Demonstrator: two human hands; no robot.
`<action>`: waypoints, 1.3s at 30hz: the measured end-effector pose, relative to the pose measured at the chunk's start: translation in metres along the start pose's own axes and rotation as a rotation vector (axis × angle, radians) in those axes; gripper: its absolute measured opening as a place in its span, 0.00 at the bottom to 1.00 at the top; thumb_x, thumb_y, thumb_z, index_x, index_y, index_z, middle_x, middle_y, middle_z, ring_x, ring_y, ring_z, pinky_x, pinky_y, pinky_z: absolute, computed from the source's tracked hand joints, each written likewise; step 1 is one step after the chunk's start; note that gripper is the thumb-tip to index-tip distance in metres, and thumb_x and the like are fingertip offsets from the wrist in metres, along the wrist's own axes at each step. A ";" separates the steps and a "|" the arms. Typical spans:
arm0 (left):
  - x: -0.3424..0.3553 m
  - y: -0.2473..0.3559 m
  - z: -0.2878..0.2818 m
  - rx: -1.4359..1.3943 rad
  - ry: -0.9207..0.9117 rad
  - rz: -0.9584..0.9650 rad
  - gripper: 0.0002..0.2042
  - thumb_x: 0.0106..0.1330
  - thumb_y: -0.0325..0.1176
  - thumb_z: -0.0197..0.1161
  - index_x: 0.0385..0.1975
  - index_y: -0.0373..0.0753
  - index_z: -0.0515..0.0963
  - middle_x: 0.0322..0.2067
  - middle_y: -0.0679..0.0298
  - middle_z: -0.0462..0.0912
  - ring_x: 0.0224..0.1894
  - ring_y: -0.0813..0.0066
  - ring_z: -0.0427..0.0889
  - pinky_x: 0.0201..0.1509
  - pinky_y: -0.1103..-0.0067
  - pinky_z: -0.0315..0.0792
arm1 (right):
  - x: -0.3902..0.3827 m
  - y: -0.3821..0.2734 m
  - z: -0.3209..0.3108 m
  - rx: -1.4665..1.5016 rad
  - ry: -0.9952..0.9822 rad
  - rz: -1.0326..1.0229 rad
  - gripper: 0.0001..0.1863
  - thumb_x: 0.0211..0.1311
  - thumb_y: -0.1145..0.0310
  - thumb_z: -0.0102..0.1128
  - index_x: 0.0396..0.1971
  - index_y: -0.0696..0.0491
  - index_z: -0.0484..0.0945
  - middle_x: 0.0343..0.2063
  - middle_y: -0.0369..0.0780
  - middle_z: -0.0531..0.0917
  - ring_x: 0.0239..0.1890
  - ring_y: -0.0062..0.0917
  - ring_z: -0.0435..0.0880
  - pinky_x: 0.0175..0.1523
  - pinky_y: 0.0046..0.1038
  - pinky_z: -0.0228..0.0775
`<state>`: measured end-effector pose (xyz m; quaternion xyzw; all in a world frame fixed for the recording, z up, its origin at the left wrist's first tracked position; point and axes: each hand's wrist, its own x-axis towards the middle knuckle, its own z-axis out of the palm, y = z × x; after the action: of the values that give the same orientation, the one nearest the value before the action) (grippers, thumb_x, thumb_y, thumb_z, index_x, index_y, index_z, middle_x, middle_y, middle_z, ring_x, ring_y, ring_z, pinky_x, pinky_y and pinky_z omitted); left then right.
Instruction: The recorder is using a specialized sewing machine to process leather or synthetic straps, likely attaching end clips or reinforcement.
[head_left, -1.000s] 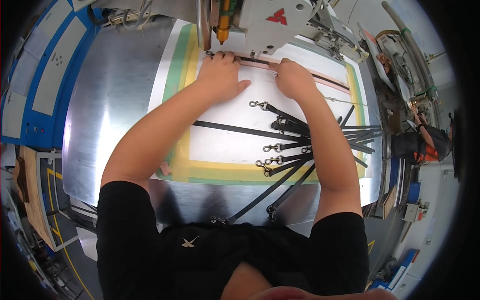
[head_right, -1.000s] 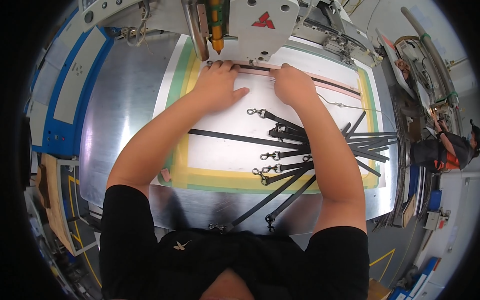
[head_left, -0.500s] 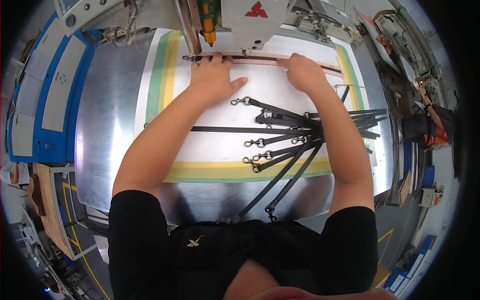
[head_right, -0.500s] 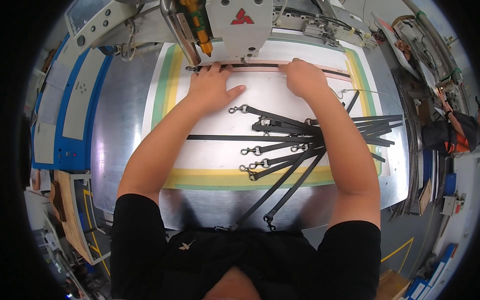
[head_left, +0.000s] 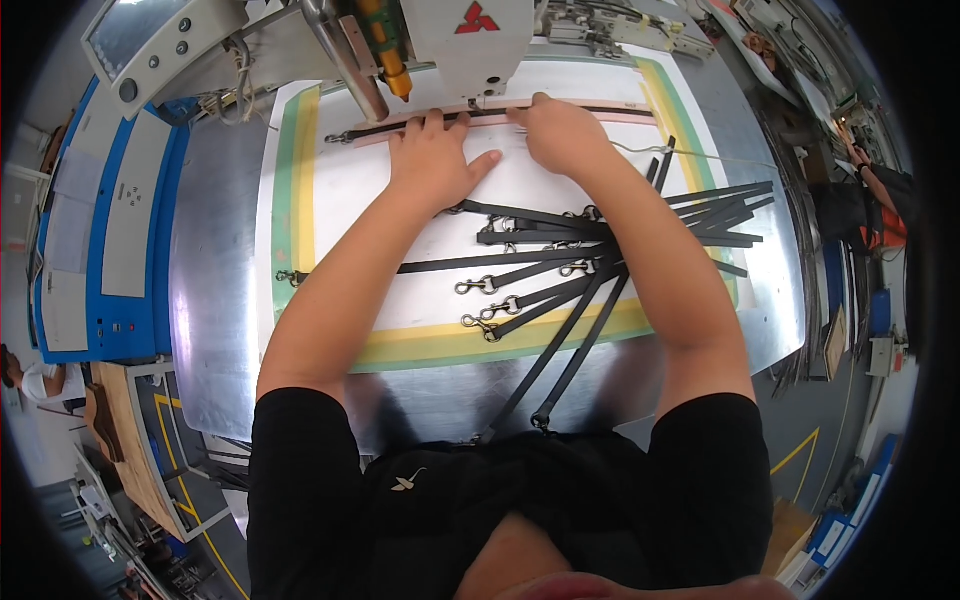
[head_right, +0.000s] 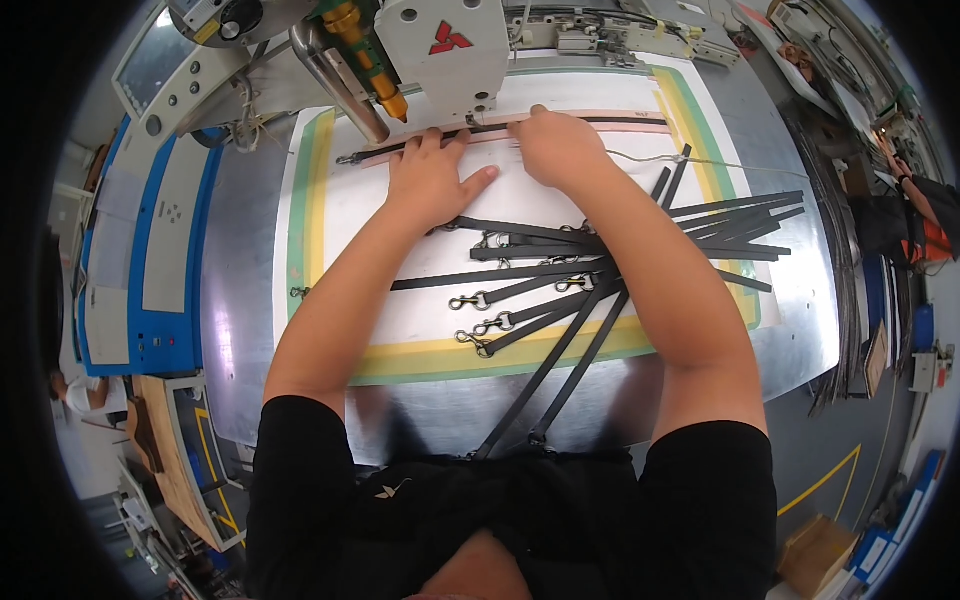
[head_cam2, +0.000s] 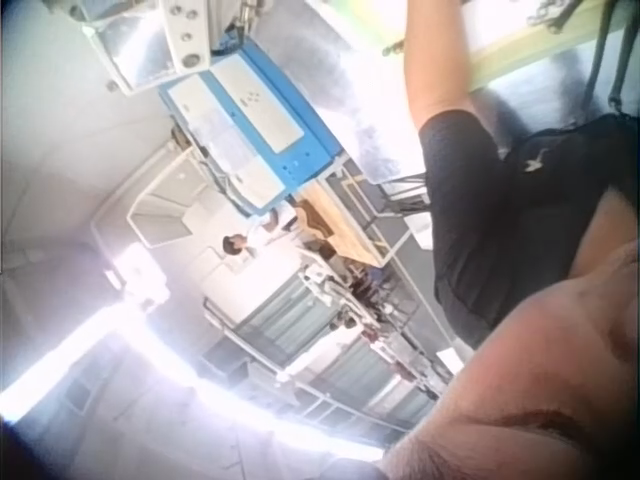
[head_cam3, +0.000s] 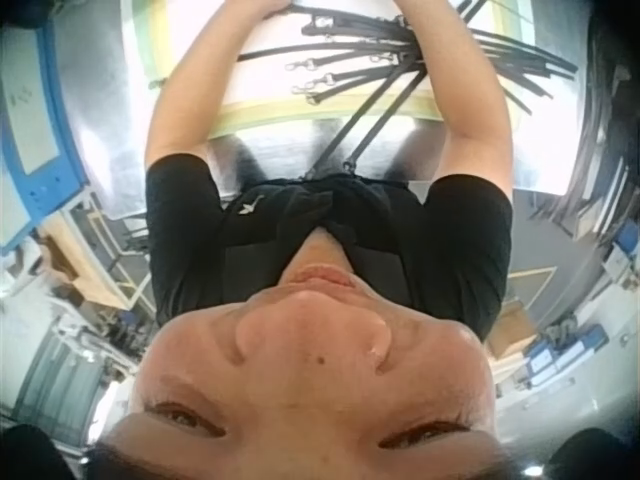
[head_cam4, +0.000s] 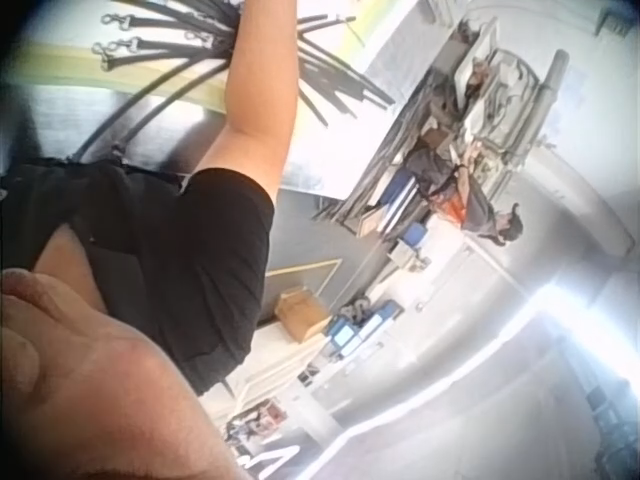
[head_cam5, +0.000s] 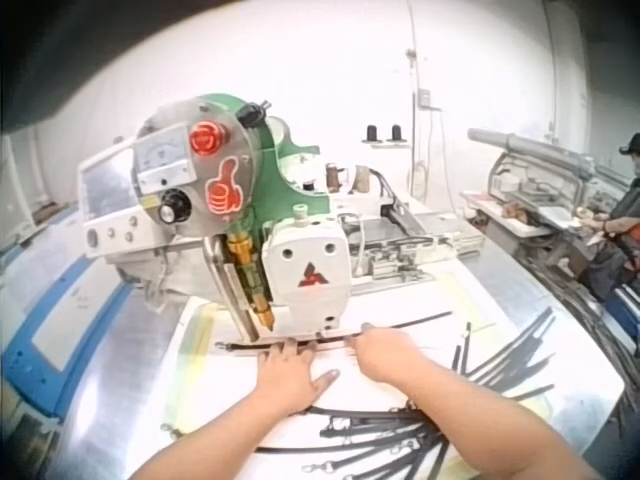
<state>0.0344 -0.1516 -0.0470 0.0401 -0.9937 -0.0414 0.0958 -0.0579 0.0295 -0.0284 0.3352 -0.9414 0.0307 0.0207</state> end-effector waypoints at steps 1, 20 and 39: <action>0.001 0.001 0.004 -0.002 -0.001 0.001 0.36 0.69 0.65 0.60 0.69 0.45 0.75 0.64 0.50 0.73 0.69 0.48 0.69 0.72 0.52 0.61 | 0.000 -0.001 -0.001 0.005 -0.007 -0.005 0.26 0.66 0.74 0.55 0.64 0.42 0.81 0.55 0.45 0.81 0.58 0.40 0.84 0.61 0.41 0.78; 0.010 0.015 -0.014 -0.037 -0.151 -0.094 0.35 0.68 0.66 0.61 0.67 0.49 0.77 0.67 0.50 0.72 0.71 0.48 0.68 0.72 0.48 0.62 | -0.026 0.066 -0.008 -0.041 -0.024 0.080 0.25 0.70 0.74 0.50 0.63 0.41 0.81 0.54 0.45 0.83 0.56 0.40 0.85 0.61 0.41 0.79; 0.018 0.048 0.015 -0.027 -0.044 0.033 0.34 0.68 0.63 0.63 0.65 0.43 0.78 0.64 0.50 0.74 0.67 0.46 0.72 0.72 0.52 0.64 | -0.038 0.103 -0.003 -0.002 -0.004 0.060 0.26 0.68 0.75 0.52 0.61 0.36 0.83 0.54 0.40 0.84 0.57 0.37 0.85 0.61 0.40 0.79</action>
<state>0.0101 -0.1043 -0.0544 0.0216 -0.9955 -0.0540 0.0753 -0.0939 0.1331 -0.0321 0.3067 -0.9512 0.0295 0.0180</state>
